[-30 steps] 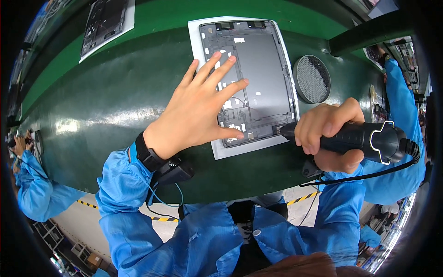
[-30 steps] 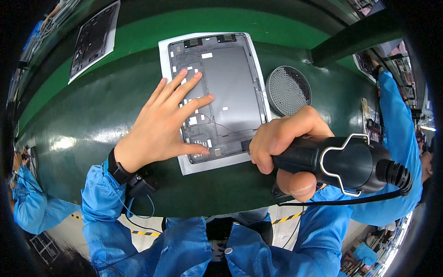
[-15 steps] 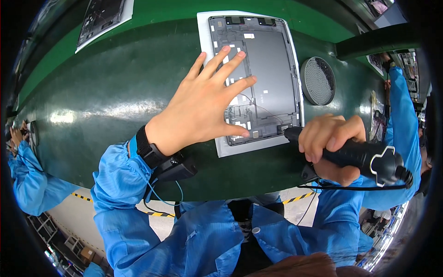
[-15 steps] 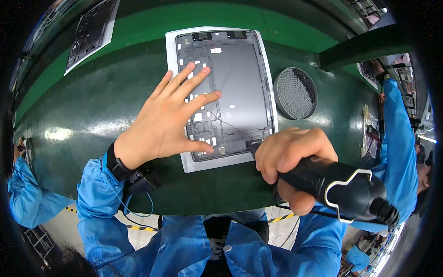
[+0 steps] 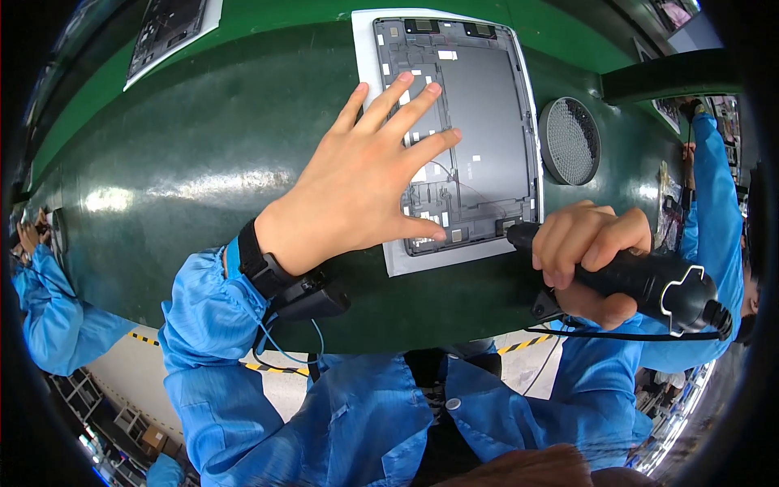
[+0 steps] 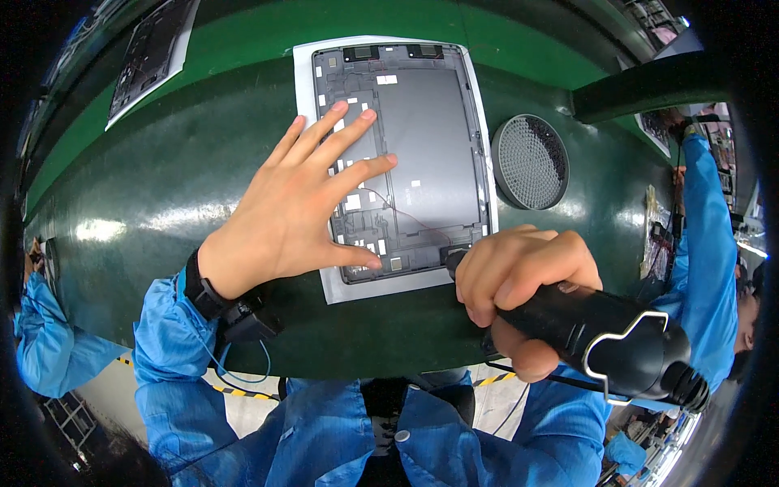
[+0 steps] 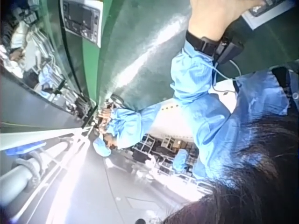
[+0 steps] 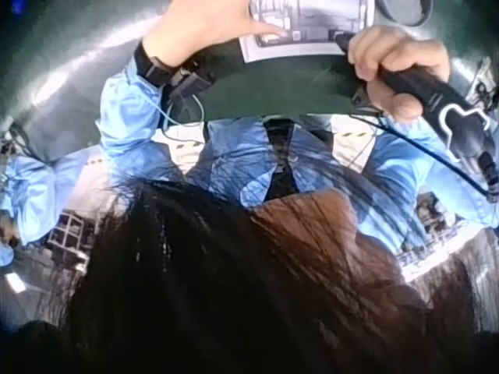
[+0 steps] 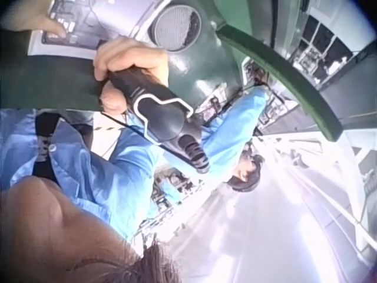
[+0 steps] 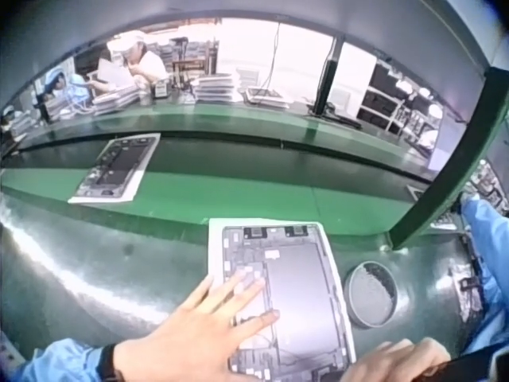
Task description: Use an electric screwdriver to fasten components onto a tablet or electronic device frame on an assembly line.
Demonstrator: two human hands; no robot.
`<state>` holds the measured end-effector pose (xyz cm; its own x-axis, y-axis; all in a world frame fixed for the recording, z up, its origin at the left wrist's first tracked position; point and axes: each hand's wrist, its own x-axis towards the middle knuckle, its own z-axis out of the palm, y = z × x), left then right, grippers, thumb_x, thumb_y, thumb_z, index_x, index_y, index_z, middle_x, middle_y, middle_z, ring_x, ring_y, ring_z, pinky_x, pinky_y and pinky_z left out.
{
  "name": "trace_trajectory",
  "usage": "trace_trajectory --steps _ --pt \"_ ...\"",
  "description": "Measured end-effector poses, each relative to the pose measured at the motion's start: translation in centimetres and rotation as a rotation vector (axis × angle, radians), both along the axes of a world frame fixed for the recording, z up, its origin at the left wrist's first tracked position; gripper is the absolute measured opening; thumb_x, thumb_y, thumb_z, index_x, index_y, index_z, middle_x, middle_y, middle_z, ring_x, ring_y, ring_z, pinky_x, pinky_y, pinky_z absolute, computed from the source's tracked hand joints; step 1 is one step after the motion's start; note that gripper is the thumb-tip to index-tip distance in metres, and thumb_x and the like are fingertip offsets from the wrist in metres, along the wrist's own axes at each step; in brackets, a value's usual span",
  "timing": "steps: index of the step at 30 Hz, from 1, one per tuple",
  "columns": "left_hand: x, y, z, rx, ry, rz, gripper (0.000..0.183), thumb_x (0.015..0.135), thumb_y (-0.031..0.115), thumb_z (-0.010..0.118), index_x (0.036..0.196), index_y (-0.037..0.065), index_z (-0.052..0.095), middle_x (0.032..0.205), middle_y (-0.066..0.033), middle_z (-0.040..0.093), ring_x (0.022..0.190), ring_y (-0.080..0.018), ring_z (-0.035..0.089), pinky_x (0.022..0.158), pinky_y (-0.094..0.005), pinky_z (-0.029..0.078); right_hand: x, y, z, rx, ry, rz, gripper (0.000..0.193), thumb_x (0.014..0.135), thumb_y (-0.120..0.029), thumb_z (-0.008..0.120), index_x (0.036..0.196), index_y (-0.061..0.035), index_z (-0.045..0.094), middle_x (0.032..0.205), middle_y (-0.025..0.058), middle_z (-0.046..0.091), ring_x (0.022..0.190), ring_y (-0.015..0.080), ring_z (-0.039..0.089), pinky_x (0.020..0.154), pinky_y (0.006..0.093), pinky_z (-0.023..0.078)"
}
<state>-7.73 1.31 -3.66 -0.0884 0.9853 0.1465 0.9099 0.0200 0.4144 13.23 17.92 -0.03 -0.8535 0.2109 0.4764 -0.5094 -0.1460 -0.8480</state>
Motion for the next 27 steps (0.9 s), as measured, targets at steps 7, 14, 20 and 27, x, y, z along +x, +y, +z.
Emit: trace_trajectory --steps 7,14,20,27 --pt "-0.2 -0.2 0.3 0.0 -0.007 0.002 0.089 0.063 0.055 0.085 0.139 0.02 0.055 0.158 -0.0162 0.033 0.147 -0.0418 0.028 0.118 -0.059 0.027 -0.5 0.0 0.2 0.111 0.021 0.029 0.054 0.073 -0.021 0.091 0.105 -0.0016 0.053 0.072 0.0094 0.065 0.063 0.0236 0.065 0.062 0.0407 0.056" --pt "-0.2 0.0 1.1 -0.025 -0.01 -0.007 0.089 0.063 0.054 0.086 0.139 0.02 0.055 0.159 -0.0163 0.033 0.148 -0.0409 0.026 0.117 -0.06 0.026 0.0 0.5 1.3 0.135 -0.037 0.035 0.048 0.079 -0.016 0.085 0.108 0.0006 0.051 0.075 0.0124 0.064 0.066 0.0255 0.065 0.064 0.04 0.054" --pt "0.9 0.8 1.2 -0.049 -0.01 -0.003 0.09 0.062 0.058 0.085 0.138 0.018 0.057 0.158 -0.0149 0.033 0.148 -0.04 0.026 0.118 -0.06 0.025 -0.2 7.1 4.4 -0.01 0.06 -0.366 0.041 0.103 -0.046 0.039 0.102 -0.006 0.049 0.06 0.0042 0.047 0.048 0.0143 0.04 0.052 0.0331 0.044" --pt "0.3 0.5 2.3 -0.073 0.029 -0.01 0.09 0.059 0.062 0.085 0.133 0.016 0.06 0.152 -0.0162 0.04 0.145 -0.0431 0.03 0.117 -0.0601 0.027 -1.5 9.5 2.9 -0.009 0.016 -0.634 0.026 0.097 -0.028 0.051 0.091 -0.0031 0.053 0.054 0.0075 0.047 0.041 0.015 0.042 0.043 0.032 0.041"
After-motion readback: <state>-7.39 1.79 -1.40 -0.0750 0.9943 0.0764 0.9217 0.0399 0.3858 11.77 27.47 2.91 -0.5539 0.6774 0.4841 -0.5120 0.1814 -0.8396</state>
